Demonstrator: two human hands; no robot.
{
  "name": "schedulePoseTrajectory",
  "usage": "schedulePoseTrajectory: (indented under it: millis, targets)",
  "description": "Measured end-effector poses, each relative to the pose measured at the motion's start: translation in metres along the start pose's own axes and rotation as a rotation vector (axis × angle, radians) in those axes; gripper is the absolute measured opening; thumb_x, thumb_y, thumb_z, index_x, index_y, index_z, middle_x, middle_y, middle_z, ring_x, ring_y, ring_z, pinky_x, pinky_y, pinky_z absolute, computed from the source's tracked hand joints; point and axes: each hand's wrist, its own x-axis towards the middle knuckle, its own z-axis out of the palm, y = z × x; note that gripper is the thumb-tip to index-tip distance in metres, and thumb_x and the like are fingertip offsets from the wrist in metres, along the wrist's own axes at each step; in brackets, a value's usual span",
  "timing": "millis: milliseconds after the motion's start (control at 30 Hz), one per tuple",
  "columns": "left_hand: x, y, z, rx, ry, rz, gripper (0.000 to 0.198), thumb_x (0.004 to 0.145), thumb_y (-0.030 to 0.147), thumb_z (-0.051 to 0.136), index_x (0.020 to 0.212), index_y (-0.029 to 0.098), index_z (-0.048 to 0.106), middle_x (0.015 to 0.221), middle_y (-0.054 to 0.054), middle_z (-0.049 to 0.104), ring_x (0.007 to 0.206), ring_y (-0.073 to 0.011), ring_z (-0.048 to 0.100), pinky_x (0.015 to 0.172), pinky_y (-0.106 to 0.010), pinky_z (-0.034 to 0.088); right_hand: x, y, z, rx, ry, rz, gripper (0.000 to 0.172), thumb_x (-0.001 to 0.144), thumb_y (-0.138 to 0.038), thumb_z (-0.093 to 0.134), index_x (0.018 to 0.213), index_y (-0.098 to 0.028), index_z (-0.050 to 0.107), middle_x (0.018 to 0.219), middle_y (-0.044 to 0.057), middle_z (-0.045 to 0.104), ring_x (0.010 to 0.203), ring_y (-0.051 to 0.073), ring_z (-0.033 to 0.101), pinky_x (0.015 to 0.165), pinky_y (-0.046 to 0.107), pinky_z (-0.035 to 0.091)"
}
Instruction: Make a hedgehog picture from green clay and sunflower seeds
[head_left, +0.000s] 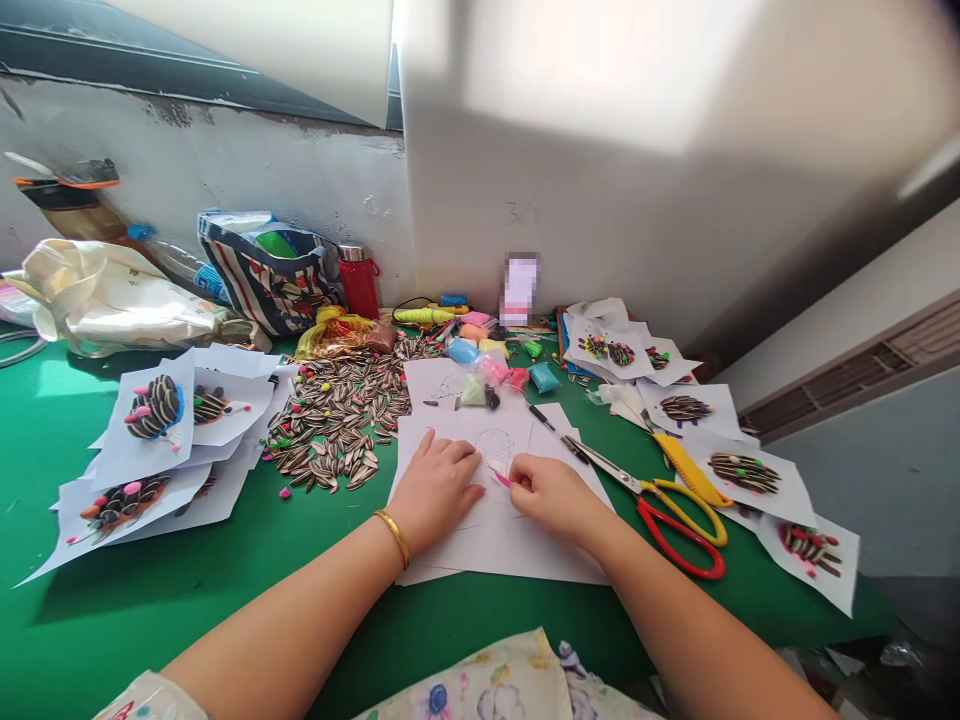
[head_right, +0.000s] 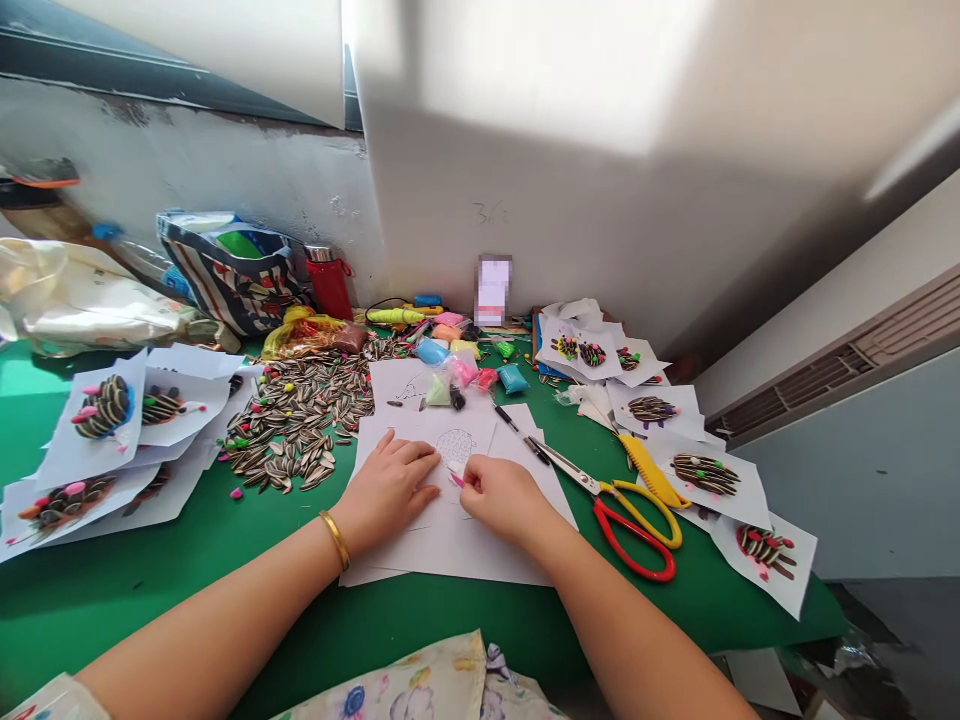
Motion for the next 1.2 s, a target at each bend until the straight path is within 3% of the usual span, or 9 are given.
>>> schedulePoseTrajectory:
  millis: [133, 267, 400, 467, 567, 633, 733, 967, 1200]
  targets:
    - [0.003, -0.014, -0.008, -0.183, -0.07, 0.021, 0.049, 0.079, 0.033, 0.074, 0.125, 0.022, 0.06, 0.128, -0.01, 0.062, 0.118, -0.0263, 0.058, 0.117, -0.058, 0.022, 0.008, 0.008, -0.005, 0.111, -0.023, -0.016, 0.009, 0.082, -0.022, 0.05, 0.077, -0.022, 0.057, 0.069, -0.003, 0.062, 0.063, 0.013, 0.051, 0.056, 0.023, 0.031]
    - [0.005, -0.025, -0.015, -0.242, -0.105, 0.032, 0.032, 0.077, 0.027, 0.075, 0.108, 0.022, 0.069, 0.13, -0.009, 0.06, 0.121, -0.0251, 0.057, 0.117, -0.051, 0.029, 0.025, 0.017, -0.014, 0.226, -0.069, 0.005, 0.017, 0.086, -0.034, 0.051, 0.077, -0.021, 0.055, 0.07, -0.003, 0.06, 0.062, 0.013, 0.05, 0.054, 0.023, 0.033]
    - [0.005, -0.026, -0.017, -0.221, -0.114, 0.083, 0.007, 0.081, 0.026, 0.072, 0.087, 0.024, 0.074, 0.122, -0.006, 0.064, 0.111, -0.0231, 0.062, 0.117, -0.055, 0.023, 0.038, 0.022, -0.02, 0.234, -0.122, 0.103, 0.019, 0.087, -0.038, 0.053, 0.078, -0.021, 0.056, 0.071, -0.002, 0.064, 0.053, 0.011, 0.045, 0.05, 0.023, 0.031]
    - [0.006, -0.025, -0.018, -0.2, -0.113, 0.116, 0.005, 0.083, 0.025, 0.07, 0.079, 0.024, 0.074, 0.111, -0.003, 0.067, 0.103, -0.0207, 0.063, 0.116, -0.055, 0.023, 0.041, 0.025, -0.02, 0.257, -0.135, 0.133, 0.019, 0.087, -0.039, 0.054, 0.08, -0.021, 0.057, 0.071, -0.002, 0.066, 0.051, 0.01, 0.044, 0.048, 0.023, 0.03]
    - [0.008, -0.024, -0.02, -0.197, -0.084, 0.17, 0.01, 0.086, 0.024, 0.066, 0.077, 0.022, 0.071, 0.099, -0.003, 0.069, 0.095, -0.019, 0.062, 0.106, -0.045, 0.038, 0.041, 0.029, -0.018, 0.296, -0.121, 0.12, 0.02, 0.087, -0.04, 0.053, 0.081, -0.021, 0.058, 0.071, -0.002, 0.067, 0.049, 0.01, 0.043, 0.047, 0.023, 0.03]
    - [0.01, -0.022, -0.019, -0.206, -0.03, 0.164, 0.012, 0.089, 0.025, 0.062, 0.081, 0.02, 0.07, 0.094, -0.005, 0.068, 0.091, -0.0192, 0.061, 0.09, -0.036, 0.046, 0.04, 0.031, -0.017, 0.292, -0.113, 0.099, 0.018, 0.087, -0.037, 0.053, 0.081, -0.021, 0.059, 0.072, -0.002, 0.068, 0.05, 0.01, 0.044, 0.047, 0.022, 0.029]
    - [0.012, -0.014, -0.013, -0.208, 0.018, 0.126, 0.012, 0.092, 0.024, 0.058, 0.085, 0.019, 0.067, 0.084, -0.004, 0.068, 0.082, -0.0187, 0.061, 0.077, -0.032, 0.046, 0.04, 0.033, -0.017, 0.276, -0.128, 0.081, 0.012, 0.086, -0.031, 0.053, 0.082, -0.022, 0.059, 0.074, -0.002, 0.07, 0.051, 0.01, 0.048, 0.048, 0.023, 0.03]
    - [0.02, 0.013, 0.01, -0.128, -0.005, 0.095, 0.012, 0.089, 0.019, 0.062, 0.1, 0.021, 0.066, 0.092, -0.004, 0.069, 0.089, -0.0206, 0.061, 0.081, -0.034, 0.044, 0.043, 0.035, -0.016, 0.283, -0.129, 0.042, 0.007, 0.084, -0.026, 0.052, 0.082, -0.022, 0.058, 0.073, -0.003, 0.071, 0.055, 0.011, 0.054, 0.05, 0.022, 0.033]
    - [0.028, 0.022, 0.018, -0.008, -0.045, 0.002, 0.008, 0.09, 0.023, 0.06, 0.085, 0.019, 0.065, 0.087, -0.005, 0.064, 0.084, -0.022, 0.058, 0.076, -0.035, 0.044, 0.042, 0.035, -0.017, 0.248, -0.118, 0.03, 0.008, 0.084, -0.025, 0.053, 0.08, -0.023, 0.059, 0.071, -0.004, 0.071, 0.056, 0.011, 0.055, 0.051, 0.021, 0.034]
